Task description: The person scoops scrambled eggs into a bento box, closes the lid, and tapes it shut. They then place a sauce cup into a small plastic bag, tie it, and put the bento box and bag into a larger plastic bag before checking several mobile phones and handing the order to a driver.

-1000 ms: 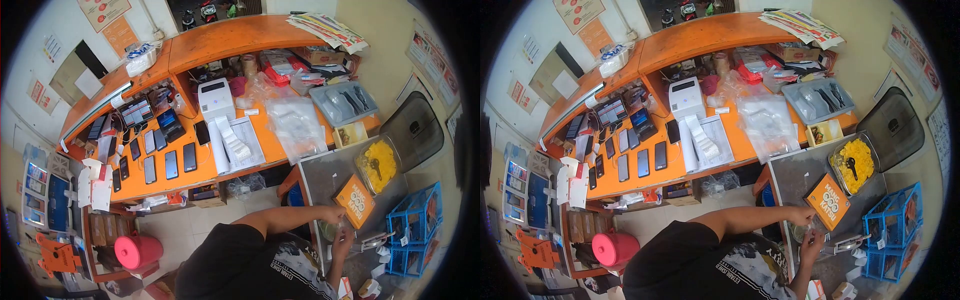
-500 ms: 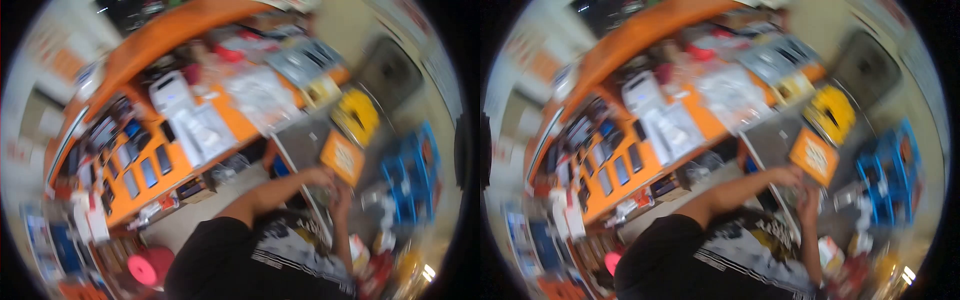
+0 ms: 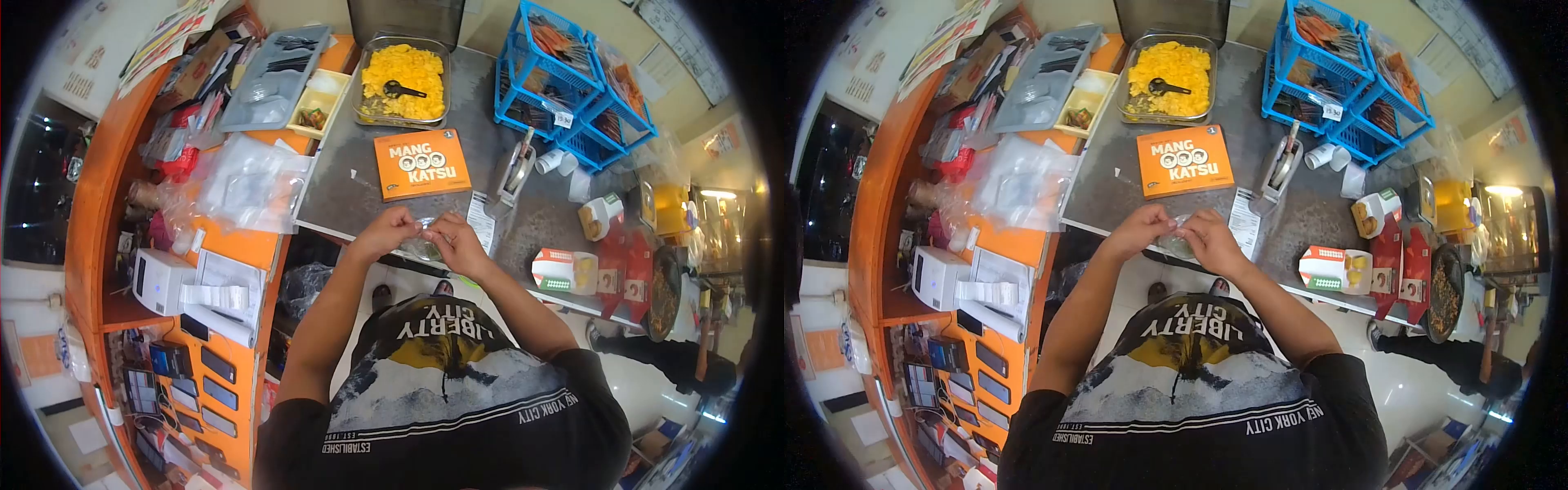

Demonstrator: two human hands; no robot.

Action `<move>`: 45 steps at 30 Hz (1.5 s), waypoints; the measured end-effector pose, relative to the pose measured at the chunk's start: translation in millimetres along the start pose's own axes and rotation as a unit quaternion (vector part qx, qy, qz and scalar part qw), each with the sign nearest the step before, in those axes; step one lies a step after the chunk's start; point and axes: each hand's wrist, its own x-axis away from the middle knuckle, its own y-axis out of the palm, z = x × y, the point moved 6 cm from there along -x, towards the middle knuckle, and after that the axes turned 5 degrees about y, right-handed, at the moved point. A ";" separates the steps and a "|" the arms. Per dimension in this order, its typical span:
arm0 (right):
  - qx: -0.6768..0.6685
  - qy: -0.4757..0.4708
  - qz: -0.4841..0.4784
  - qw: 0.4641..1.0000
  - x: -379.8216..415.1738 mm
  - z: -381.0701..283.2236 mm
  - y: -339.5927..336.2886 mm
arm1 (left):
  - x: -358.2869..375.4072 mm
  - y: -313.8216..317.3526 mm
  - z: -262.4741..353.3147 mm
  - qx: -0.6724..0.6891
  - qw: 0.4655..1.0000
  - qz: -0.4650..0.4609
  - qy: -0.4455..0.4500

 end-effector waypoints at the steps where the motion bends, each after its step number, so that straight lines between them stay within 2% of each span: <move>1: -0.013 0.018 0.001 1.000 3.9 4.3 -0.8 | 0.2 -0.2 -1.9 -0.023 1.000 0.008 0.003; 3: -0.040 0.054 -0.002 0.998 15.0 11.7 -0.4 | 2.8 1.8 -7.5 -0.067 0.997 0.027 0.006; 5: -0.034 0.065 -0.022 0.997 28.0 13.2 -5.2 | 10.4 -6.4 -6.4 -0.188 0.975 0.106 0.042; 7: -0.030 0.091 -0.026 0.995 44.1 28.5 -10.2 | 16.6 -3.8 -2.9 -0.307 0.929 0.174 0.114; 9: -0.036 0.121 -0.028 0.992 61.5 60.5 -7.5 | 28.6 7.6 -6.0 -0.426 0.846 0.242 0.208; 12: -0.039 0.169 -0.090 0.981 71.4 79.6 -0.8 | 29.2 15.7 -29.2 -0.391 0.866 0.269 0.155; 15: 0.114 0.073 0.008 0.991 41.0 16.2 -30.2 | 36.5 16.4 -20.9 -0.297 0.903 0.251 0.183; 16: 0.141 0.028 0.012 0.990 30.8 5.6 -27.3 | 38.4 14.8 -22.5 -0.242 0.917 0.259 0.185; 19: 0.239 0.071 -0.165 0.954 -0.7 3.6 7.9 | 49.3 -18.8 -31.7 -0.178 0.898 0.373 0.149; 20: 0.232 0.096 -0.182 0.951 -3.5 19.7 19.0 | 55.5 -38.1 -34.8 -0.264 0.864 0.407 0.134; 22: 0.261 0.109 -0.136 0.949 -6.7 37.3 15.3 | 68.3 -102.1 -43.3 -0.429 0.766 0.467 0.107; 23: 0.276 0.111 -0.115 0.948 -11.6 43.3 12.8 | 76.9 -135.7 -46.0 -0.451 0.746 0.482 0.088; 25: 0.353 0.182 -0.091 0.913 -26.9 43.1 -4.0 | 99.6 -192.1 -53.5 -0.492 0.707 0.505 0.044; 28: 0.469 0.176 -0.082 0.862 -40.8 19.5 -17.3 | 112.0 -240.6 -54.7 -0.624 0.635 0.454 -0.014; 30: 0.530 0.175 -0.046 0.829 -55.5 -14.6 -11.5 | 113.5 -267.0 -57.9 -0.610 0.682 0.403 -0.023; 31: 0.492 0.146 -0.050 0.857 -66.7 -24.6 7.7 | 113.7 -277.4 -61.2 -0.601 0.705 0.376 -0.027; 33: 0.413 0.093 -0.066 0.903 -81.8 -40.3 51.0 | 122.2 -299.3 -67.8 -0.602 0.714 0.354 -0.044; 34: 0.356 0.019 -0.068 0.932 -96.7 -54.6 83.2 | 128.6 -310.0 -67.9 -0.588 0.729 0.348 -0.041; 35: 0.293 0.009 -0.110 0.950 -115.0 -65.6 117.4 | 134.0 -321.4 -67.4 -0.574 0.742 0.343 -0.039; 36: 0.229 -0.001 -0.151 0.962 -136.6 -78.6 152.6 | 140.6 -337.8 -66.6 -0.588 0.725 0.353 -0.063; 38: 0.219 -0.125 -0.135 0.958 -171.2 -78.3 226.0 | 149.7 -371.4 -66.1 -0.614 0.691 0.365 -0.109; 40: 0.217 -0.139 -0.207 0.944 -206.0 -57.4 298.2 | 152.9 -395.1 -69.4 -0.633 0.674 0.366 -0.107; 44: 0.293 -0.106 -0.160 0.936 -268.0 -56.1 375.7 | 143.5 -432.0 -70.8 -0.637 0.652 0.375 -0.169; 45: 0.292 -0.084 -0.163 0.939 -280.3 -56.1 383.4 | 140.3 -432.1 -65.9 -0.623 0.655 0.401 -0.148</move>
